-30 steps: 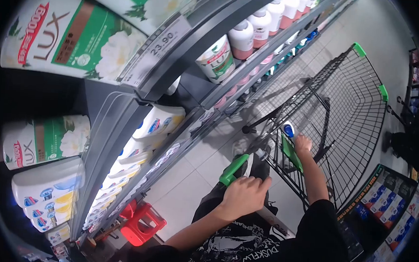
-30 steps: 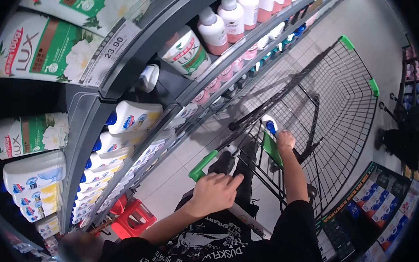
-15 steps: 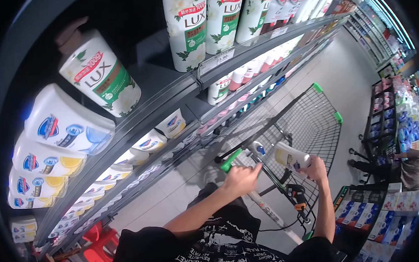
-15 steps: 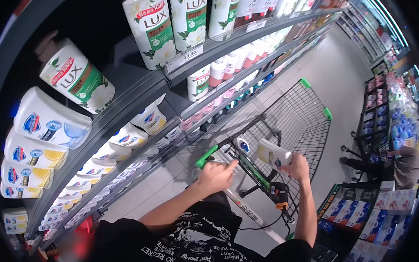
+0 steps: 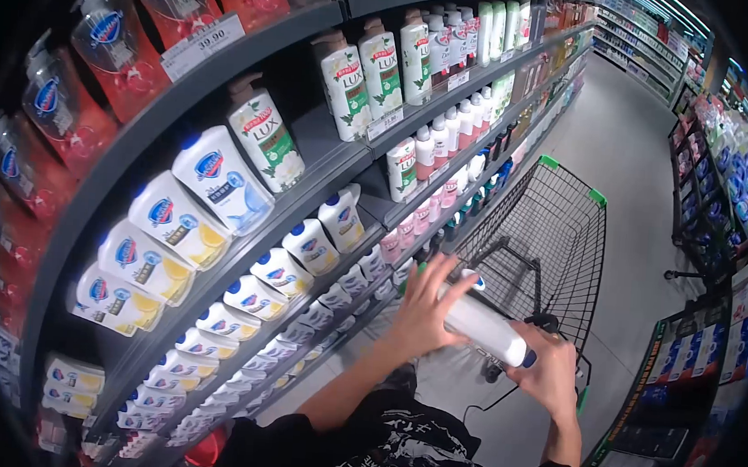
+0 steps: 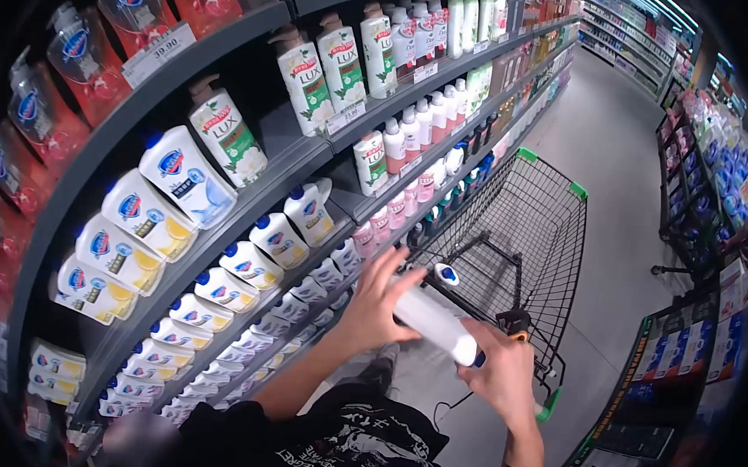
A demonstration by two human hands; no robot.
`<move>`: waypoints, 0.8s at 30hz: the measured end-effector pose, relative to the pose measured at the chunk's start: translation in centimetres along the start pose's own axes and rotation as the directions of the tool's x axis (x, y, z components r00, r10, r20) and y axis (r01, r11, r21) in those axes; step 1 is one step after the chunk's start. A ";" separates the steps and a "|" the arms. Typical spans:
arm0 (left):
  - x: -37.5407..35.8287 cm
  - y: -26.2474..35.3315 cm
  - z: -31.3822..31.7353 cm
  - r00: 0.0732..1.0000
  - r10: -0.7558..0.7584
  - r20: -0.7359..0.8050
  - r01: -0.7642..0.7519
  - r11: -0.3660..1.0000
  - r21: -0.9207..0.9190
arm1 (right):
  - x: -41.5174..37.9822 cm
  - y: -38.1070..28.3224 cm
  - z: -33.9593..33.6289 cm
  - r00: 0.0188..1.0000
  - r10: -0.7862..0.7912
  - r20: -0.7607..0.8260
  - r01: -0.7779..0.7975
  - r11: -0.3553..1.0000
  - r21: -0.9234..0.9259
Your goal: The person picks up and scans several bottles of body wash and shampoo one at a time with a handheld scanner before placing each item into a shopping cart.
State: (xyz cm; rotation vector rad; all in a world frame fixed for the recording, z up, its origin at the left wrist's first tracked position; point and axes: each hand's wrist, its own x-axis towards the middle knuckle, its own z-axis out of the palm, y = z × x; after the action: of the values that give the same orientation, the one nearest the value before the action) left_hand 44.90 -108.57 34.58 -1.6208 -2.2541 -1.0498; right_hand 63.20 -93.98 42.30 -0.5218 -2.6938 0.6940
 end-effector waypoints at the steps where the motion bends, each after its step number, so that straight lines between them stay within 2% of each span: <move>1: -1.3 1.2 -0.6 0.994 0.001 0.112 0.009 0.996 -0.089 | -0.8 -0.9 -0.2 0.996 -0.061 0.062 0.060 0.998 0.021; 2: -2.6 2.3 -0.7 0.976 0.003 0.218 0.036 0.984 -0.175 | -1.5 -1.5 0.0 0.984 -0.130 0.125 0.126 0.991 0.042; 3: -3.9 2.8 -0.7 0.987 0.136 0.091 -0.128 0.988 -0.082 | -2.1 -1.3 0.6 0.962 -0.207 0.177 0.204 0.978 0.033; 4: -5.3 3.0 -0.6 0.988 0.122 0.096 -0.117 0.991 -0.061 | -2.2 -1.7 1.1 0.958 -0.224 0.179 0.218 0.975 0.053; 6: -8.5 2.9 -0.9 0.997 -0.011 0.071 0.014 0.999 -0.039 | -1.6 -2.9 2.0 0.916 -0.234 0.327 0.195 0.970 0.146; 7: -9.6 2.7 -1.8 0.998 -0.002 0.056 0.003 1.000 -0.012 | -1.2 -3.8 1.7 0.866 -0.216 0.452 0.147 0.972 0.182; 8: -10.7 2.7 -2.8 0.999 -0.030 0.036 0.029 0.999 0.022 | -0.9 -4.0 2.5 0.850 -0.260 0.459 0.185 0.962 0.202; 9: -12.3 2.8 -4.0 0.991 -0.132 -0.018 0.132 0.991 -0.008 | -0.8 -3.4 3.9 0.879 -0.334 0.340 0.096 0.823 0.560; 10: -13.8 2.9 -5.3 0.971 -0.232 -0.066 0.229 0.972 -0.045 | -0.8 -2.6 5.8 0.912 -0.347 0.221 0.006 0.549 0.836; 11: -15.1 2.8 -6.8 0.931 -0.358 -0.073 0.349 0.931 -0.110 | -0.7 -1.2 9.1 0.936 -0.266 0.232 -0.134 0.338 0.932; 12: -16.2 2.9 -8.3 0.922 -0.377 -0.086 0.370 0.925 -0.086 | -0.7 -0.3 12.8 0.969 -0.098 0.226 -0.192 0.275 0.942; 13: -17.2 3.1 -9.8 0.840 -0.522 -0.150 0.492 0.848 -0.194 | -1.0 1.0 16.5 0.981 -0.014 0.195 -0.137 0.661 0.738; 14: -18.2 3.2 -11.2 0.733 -0.652 -0.193 0.585 0.749 -0.311 | -1.4 1.5 18.9 0.992 0.046 0.120 -0.089 0.919 0.385; 15: -19.0 3.3 -12.7 0.676 -0.712 -0.191 0.646 0.697 -0.311 | -2.1 0.5 19.7 0.991 0.034 0.131 -0.083 0.915 0.394; 16: -20.1 3.3 -14.2 0.661 -0.722 -0.203 0.682 0.692 -0.238 | -2.6 -0.7 20.2 0.962 0.097 0.255 -0.132 0.983 0.125; 17: -21.2 3.0 -15.3 0.641 -0.736 -0.219 0.678 0.676 -0.289 | -2.9 -1.7 20.6 0.919 0.186 0.348 -0.137 0.977 -0.161; 19: -23.7 2.7 -17.1 0.570 -0.789 -0.227 0.690 0.611 -0.388 | -3.4 -2.4 21.4 0.926 0.169 0.339 -0.128 0.982 -0.138; 22: -26.7 2.4 -19.5 0.523 -0.795 -0.308 0.663 0.607 -0.439 | -4.7 -3.8 22.9 0.946 0.150 0.289 -0.116 0.985 -0.130; 23: -27.6 2.1 -20.2 0.513 -0.795 -0.324 0.651 0.606 -0.456 | -5.3 -4.3 23.5 0.954 0.154 0.258 -0.122 0.983 -0.136; 24: -28.5 1.7 -21.1 0.543 -0.766 -0.344 0.630 0.642 -0.436 | -5.9 -4.9 24.0 0.955 0.144 0.258 -0.108 0.983 -0.149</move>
State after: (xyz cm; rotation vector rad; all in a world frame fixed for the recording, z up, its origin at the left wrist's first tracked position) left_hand 52.25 -143.21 36.16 -0.2679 -2.4461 -1.7606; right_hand 58.01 -109.97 23.61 -0.6835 -2.9971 0.6622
